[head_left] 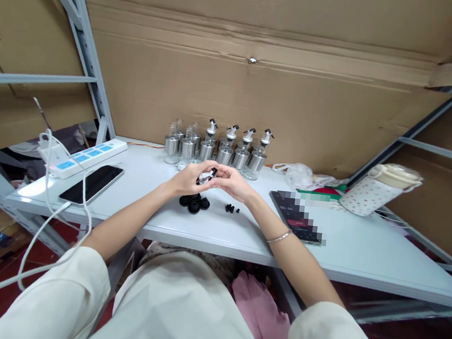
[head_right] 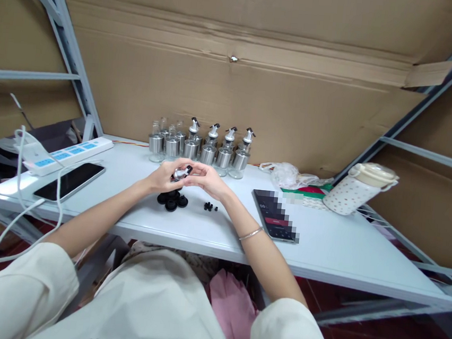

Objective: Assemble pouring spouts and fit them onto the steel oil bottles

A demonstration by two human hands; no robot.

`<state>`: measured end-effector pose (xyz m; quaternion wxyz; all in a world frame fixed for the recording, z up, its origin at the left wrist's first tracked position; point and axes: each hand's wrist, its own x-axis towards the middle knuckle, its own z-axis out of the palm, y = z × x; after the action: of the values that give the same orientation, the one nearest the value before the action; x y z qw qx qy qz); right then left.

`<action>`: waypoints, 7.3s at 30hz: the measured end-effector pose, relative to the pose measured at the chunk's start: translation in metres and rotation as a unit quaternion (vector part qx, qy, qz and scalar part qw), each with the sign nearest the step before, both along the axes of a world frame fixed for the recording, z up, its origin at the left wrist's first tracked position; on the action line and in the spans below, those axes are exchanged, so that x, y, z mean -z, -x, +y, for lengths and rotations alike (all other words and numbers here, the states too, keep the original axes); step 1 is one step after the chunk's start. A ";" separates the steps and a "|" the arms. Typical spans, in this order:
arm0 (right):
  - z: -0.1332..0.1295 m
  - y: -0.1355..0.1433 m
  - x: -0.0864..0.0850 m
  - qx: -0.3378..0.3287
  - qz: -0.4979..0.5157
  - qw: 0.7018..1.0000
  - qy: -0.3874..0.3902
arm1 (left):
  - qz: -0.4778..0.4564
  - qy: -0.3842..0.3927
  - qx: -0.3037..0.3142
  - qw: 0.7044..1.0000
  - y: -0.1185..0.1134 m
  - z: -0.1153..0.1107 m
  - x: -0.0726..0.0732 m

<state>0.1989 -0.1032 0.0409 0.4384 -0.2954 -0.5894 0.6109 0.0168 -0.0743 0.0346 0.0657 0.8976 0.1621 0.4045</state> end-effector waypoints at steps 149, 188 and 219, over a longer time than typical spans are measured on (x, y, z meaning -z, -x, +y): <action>0.004 0.002 0.003 0.124 -0.066 0.989 -0.039 | 0.049 0.063 -0.136 0.987 -0.003 0.005 0.004; 0.001 0.001 0.004 0.036 -0.016 0.998 0.043 | 0.020 0.108 -0.088 0.990 -0.003 0.006 0.005; 0.003 0.000 0.003 0.031 0.022 0.999 0.024 | 0.012 0.108 -0.073 0.991 -0.004 0.003 0.002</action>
<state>0.1987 -0.1004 0.0379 0.4630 -0.3104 -0.5548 0.6176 0.0209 -0.0710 0.0330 0.1308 0.8757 0.2707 0.3779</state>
